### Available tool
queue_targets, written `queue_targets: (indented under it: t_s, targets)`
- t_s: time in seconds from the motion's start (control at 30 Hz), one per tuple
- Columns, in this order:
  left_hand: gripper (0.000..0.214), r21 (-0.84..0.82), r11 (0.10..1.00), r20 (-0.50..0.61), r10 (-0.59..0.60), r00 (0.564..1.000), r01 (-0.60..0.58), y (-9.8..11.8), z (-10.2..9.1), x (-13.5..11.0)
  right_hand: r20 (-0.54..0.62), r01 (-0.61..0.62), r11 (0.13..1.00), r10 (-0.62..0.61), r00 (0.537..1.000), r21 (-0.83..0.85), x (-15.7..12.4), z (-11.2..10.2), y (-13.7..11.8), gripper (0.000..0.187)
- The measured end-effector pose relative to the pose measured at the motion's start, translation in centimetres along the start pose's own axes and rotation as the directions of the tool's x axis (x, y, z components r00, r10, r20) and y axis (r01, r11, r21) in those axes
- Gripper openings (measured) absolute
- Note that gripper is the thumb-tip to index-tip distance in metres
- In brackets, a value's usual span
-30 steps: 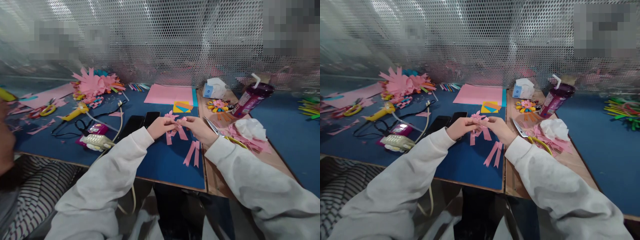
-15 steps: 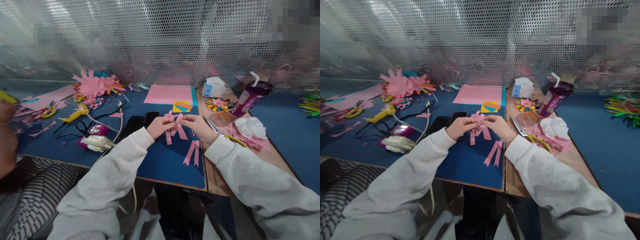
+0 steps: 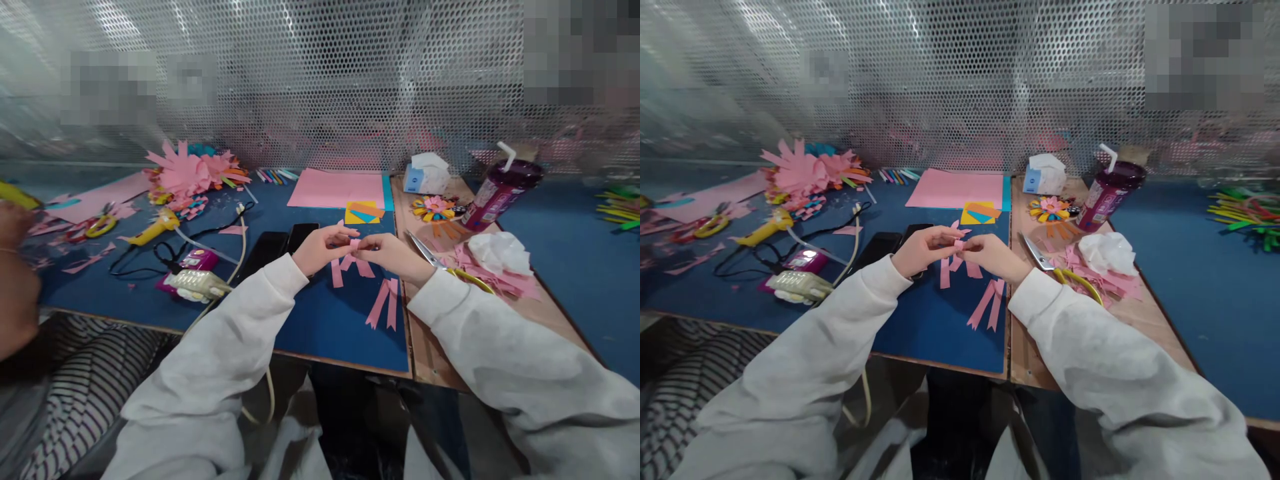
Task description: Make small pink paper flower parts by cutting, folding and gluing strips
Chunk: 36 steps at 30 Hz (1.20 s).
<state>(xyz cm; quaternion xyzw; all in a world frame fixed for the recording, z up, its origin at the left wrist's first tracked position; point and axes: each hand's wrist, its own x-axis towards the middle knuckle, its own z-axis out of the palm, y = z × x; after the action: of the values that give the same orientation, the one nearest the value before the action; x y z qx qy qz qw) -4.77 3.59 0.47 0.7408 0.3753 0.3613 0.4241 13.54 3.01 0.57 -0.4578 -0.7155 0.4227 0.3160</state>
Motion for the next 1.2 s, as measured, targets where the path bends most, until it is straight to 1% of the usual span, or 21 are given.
queue_targets:
  t_s: [0.17,0.27,0.3,0.37,0.4,0.5,0.57,0.7,0.83,0.9,1.1,1.2]
  targets:
    - [0.027,-0.014,1.0,-0.05,-0.012,0.999,0.011,-0.1,-0.1,0.1,0.03,0.001,1.0,-0.002,1.0,0.014,0.0,-0.2,0.2,0.026]
    - [0.028,-0.02,1.0,-0.139,-0.009,0.99,0.006,-0.5,-1.0,0.8,-0.017,-0.032,0.999,0.032,0.999,0.025,0.2,-0.4,0.6,0.028]
    - [0.028,-0.023,0.999,-0.185,-0.03,0.982,0.026,-0.7,-1.4,1.1,-0.043,-0.042,0.999,0.043,0.998,0.027,0.2,-0.5,0.6,0.03]
    - [0.026,-0.039,0.994,-0.286,-0.104,0.953,0.097,-1.1,-2.4,2.1,-0.081,-0.051,0.998,0.053,0.995,0.019,0.2,-0.7,0.6,0.032]
    - [0.024,-0.063,0.989,-0.315,-0.147,0.938,0.134,-1.3,-2.8,2.7,-0.085,-0.056,0.998,0.057,0.995,0.016,0.2,-0.8,0.6,0.033]
    - [0.02,-0.152,0.966,-0.378,-0.25,0.891,0.207,-2.1,-3.8,4.7,-0.058,-0.072,0.997,0.073,0.996,0.017,-0.1,-0.9,0.3,0.035]
    - [0.016,-0.164,0.957,-0.408,-0.285,0.867,0.237,-2.6,-4.1,5.9,-0.034,-0.075,0.997,0.076,0.997,0.027,-0.2,-1.0,0.1,0.035]
    - [0.011,-0.152,0.95,-0.391,-0.312,0.866,0.273,-3.8,-3.9,7.4,-0.001,-0.038,0.999,0.038,0.999,0.034,-0.4,-0.9,0.6,0.035]
    - [0.011,-0.126,0.949,-0.364,-0.316,0.876,0.29,-4.8,-3.7,7.6,0.061,0.0,0.998,-0.004,0.998,0.061,-0.2,-0.5,1.7,0.034]
    - [0.012,-0.116,0.951,-0.35,-0.31,0.884,0.288,-5.0,-3.9,7.5,0.073,0.001,0.999,-0.005,0.997,0.054,-0.2,-0.3,1.9,0.033]
    - [0.016,-0.075,0.951,-0.313,-0.307,0.899,0.299,-5.0,-4.4,7.3,-0.015,-0.068,0.994,0.069,0.997,0.083,-0.4,-0.4,1.1,0.034]
    - [0.013,-0.034,0.949,-0.315,-0.308,0.898,0.314,-4.8,-4.7,7.1,-0.046,-0.069,0.993,0.073,0.996,0.093,-0.3,-0.6,1.2,0.033]
